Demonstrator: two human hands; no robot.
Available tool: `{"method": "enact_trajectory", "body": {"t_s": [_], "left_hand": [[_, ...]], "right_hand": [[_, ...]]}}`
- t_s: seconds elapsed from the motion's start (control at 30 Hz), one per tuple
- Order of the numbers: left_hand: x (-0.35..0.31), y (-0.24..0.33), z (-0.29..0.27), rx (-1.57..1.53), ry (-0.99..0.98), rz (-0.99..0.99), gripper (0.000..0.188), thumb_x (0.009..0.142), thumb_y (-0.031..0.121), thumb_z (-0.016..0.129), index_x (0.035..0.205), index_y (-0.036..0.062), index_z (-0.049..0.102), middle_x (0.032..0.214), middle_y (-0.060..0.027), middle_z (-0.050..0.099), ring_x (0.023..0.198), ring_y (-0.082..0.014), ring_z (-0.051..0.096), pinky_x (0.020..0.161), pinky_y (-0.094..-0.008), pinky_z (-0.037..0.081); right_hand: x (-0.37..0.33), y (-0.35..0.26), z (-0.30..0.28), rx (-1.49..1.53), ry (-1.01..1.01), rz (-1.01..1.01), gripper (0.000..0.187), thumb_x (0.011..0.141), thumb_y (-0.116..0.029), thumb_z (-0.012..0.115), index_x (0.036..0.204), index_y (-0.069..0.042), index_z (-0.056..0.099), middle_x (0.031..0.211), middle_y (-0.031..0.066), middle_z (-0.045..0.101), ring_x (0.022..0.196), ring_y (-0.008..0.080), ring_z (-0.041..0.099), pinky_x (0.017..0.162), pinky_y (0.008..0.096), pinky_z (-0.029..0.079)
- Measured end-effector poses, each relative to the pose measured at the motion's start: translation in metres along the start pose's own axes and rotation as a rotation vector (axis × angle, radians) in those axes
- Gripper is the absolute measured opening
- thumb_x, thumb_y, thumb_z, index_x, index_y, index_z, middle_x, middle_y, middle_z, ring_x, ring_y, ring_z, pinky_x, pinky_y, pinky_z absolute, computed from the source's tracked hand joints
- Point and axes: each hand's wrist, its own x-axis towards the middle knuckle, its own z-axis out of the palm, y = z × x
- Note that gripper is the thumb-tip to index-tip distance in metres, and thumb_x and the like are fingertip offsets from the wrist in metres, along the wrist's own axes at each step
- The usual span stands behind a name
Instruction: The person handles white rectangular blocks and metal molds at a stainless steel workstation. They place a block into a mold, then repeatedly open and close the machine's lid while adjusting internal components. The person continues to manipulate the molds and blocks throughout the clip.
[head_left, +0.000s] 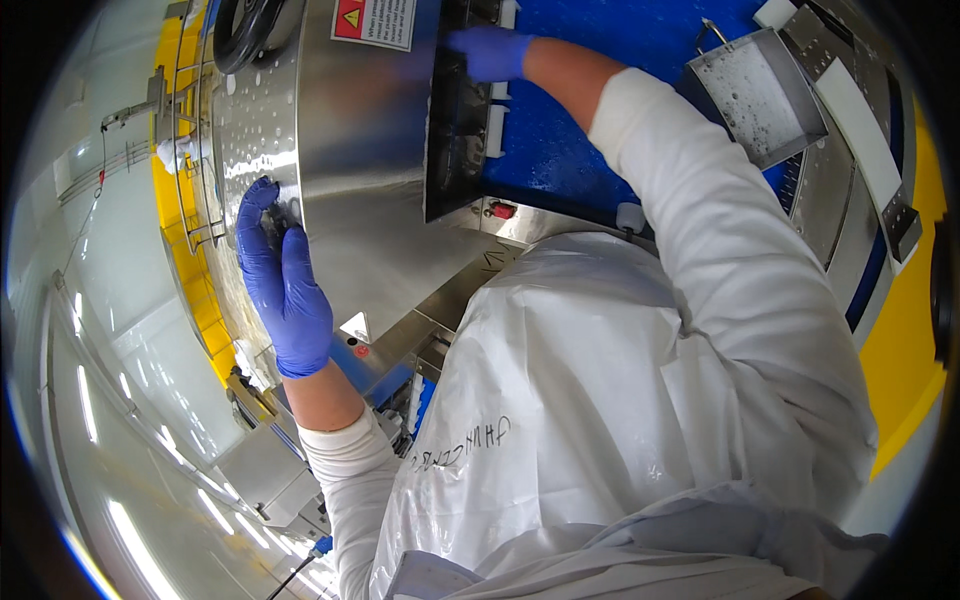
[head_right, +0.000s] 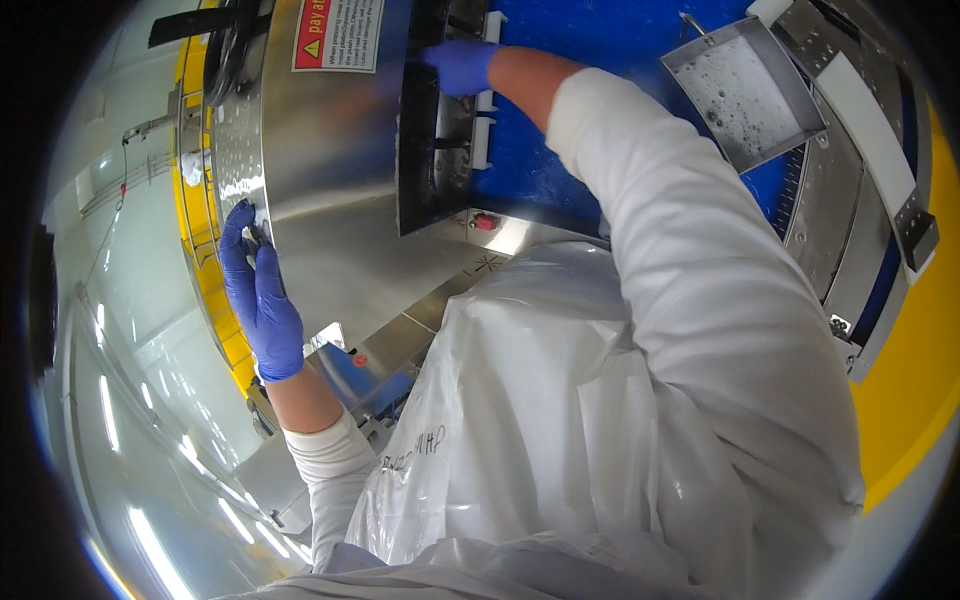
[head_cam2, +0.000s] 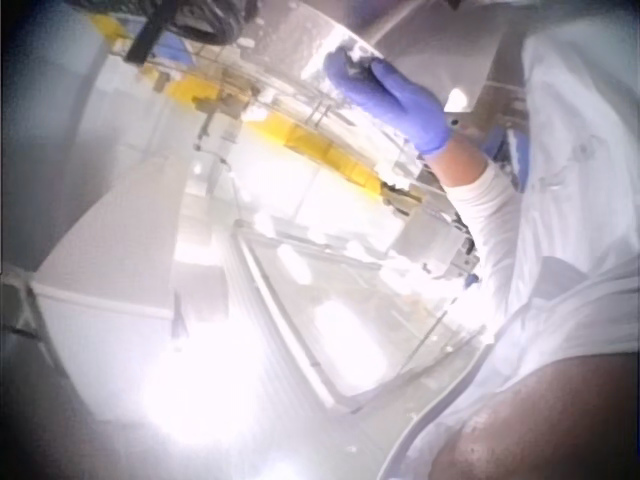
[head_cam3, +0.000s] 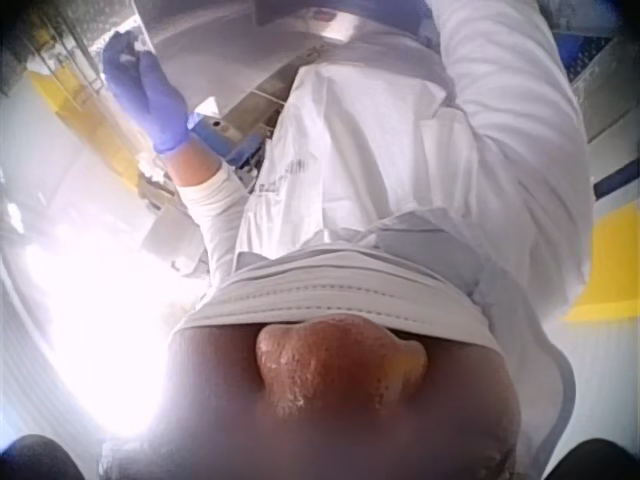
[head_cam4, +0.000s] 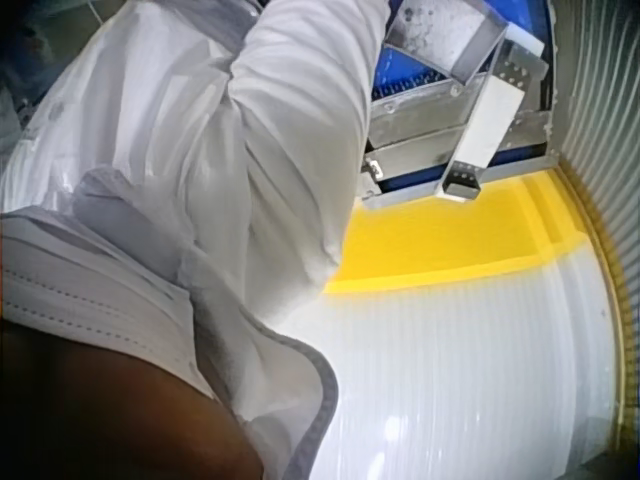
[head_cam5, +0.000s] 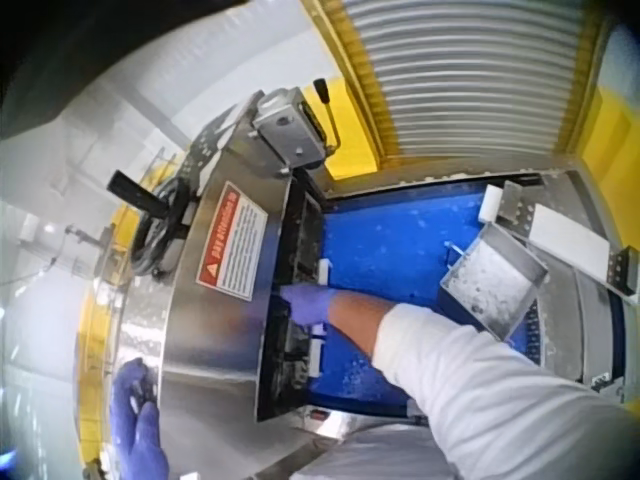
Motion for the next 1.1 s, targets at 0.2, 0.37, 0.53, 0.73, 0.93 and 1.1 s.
{"method": "enact_trajectory", "body": {"t_s": [0.2, 0.37, 0.53, 0.73, 0.93, 1.1], "left_hand": [[0.000, 0.002, 0.001, -0.007, 0.007, -0.009, 0.051, 0.097, -0.009, 0.039, 0.147, -0.0004, 0.044, 0.146, -0.0148, 0.049, 0.137, -0.0238, 0.045, 0.116, -0.0366, 0.033], [0.002, 0.003, 0.003, -0.034, 0.009, -0.034, 0.050, 0.097, -0.011, 0.039, 0.146, -0.0003, 0.044, 0.146, -0.0140, 0.050, 0.135, -0.0227, 0.048, 0.116, -0.0352, 0.034], [0.000, 0.003, 0.003, -0.078, 0.028, -0.017, 0.051, 0.097, -0.011, 0.040, 0.146, 0.0000, 0.044, 0.144, -0.0137, 0.051, 0.134, -0.0226, 0.050, 0.116, -0.0345, 0.034], [-0.002, 0.003, 0.003, -0.086, 0.019, -0.021, 0.050, 0.098, -0.010, 0.042, 0.146, 0.0006, 0.044, 0.143, -0.0133, 0.052, 0.133, -0.0227, 0.050, 0.116, -0.0353, 0.034], [0.002, 0.003, 0.000, 0.004, 0.012, 0.005, 0.049, 0.097, -0.008, 0.043, 0.145, -0.0014, 0.045, 0.141, -0.0139, 0.052, 0.131, -0.0218, 0.049, 0.115, -0.0360, 0.034], [-0.006, -0.009, -0.004, -0.010, 0.021, -0.005, 0.046, 0.099, -0.001, 0.044, 0.145, -0.0006, 0.046, 0.147, -0.0145, 0.050, 0.137, -0.0231, 0.045, 0.118, -0.0362, 0.029]], "right_hand": [[-0.029, 0.010, 0.015, 0.109, 0.145, -0.050, 0.071, 0.085, -0.005, 0.057, 0.153, -0.014, 0.041, 0.131, 0.0231, 0.064, 0.118, 0.0364, 0.065, 0.097, 0.0437, 0.054], [-0.001, -0.002, 0.010, -0.099, 0.054, 0.059, 0.075, 0.084, -0.008, 0.058, 0.156, -0.019, 0.038, 0.133, 0.0215, 0.064, 0.118, 0.0355, 0.065, 0.095, 0.0440, 0.055], [-0.030, -0.012, 0.022, 0.074, 0.220, -0.007, 0.076, 0.082, -0.012, 0.061, 0.154, -0.015, 0.040, 0.131, 0.0213, 0.065, 0.113, 0.0368, 0.067, 0.092, 0.0444, 0.056], [-0.010, -0.029, 0.001, -0.217, 0.059, 0.109, 0.047, 0.081, -0.017, 0.064, 0.127, -0.011, 0.069, 0.117, 0.0180, 0.072, 0.105, 0.0363, 0.070, 0.087, 0.0450, 0.058], [-0.014, -0.049, 0.016, -0.549, 0.142, 0.026, 0.034, 0.084, -0.014, 0.066, 0.116, -0.008, 0.072, 0.101, 0.0164, 0.075, 0.088, 0.0345, 0.074, 0.073, 0.0463, 0.057], [-0.013, -0.061, 0.055, -0.460, 0.066, 0.138, 0.064, 0.090, -0.024, 0.070, 0.148, -0.009, 0.050, 0.132, 0.0120, 0.066, 0.109, 0.0337, 0.070, 0.086, 0.0451, 0.055]]}}
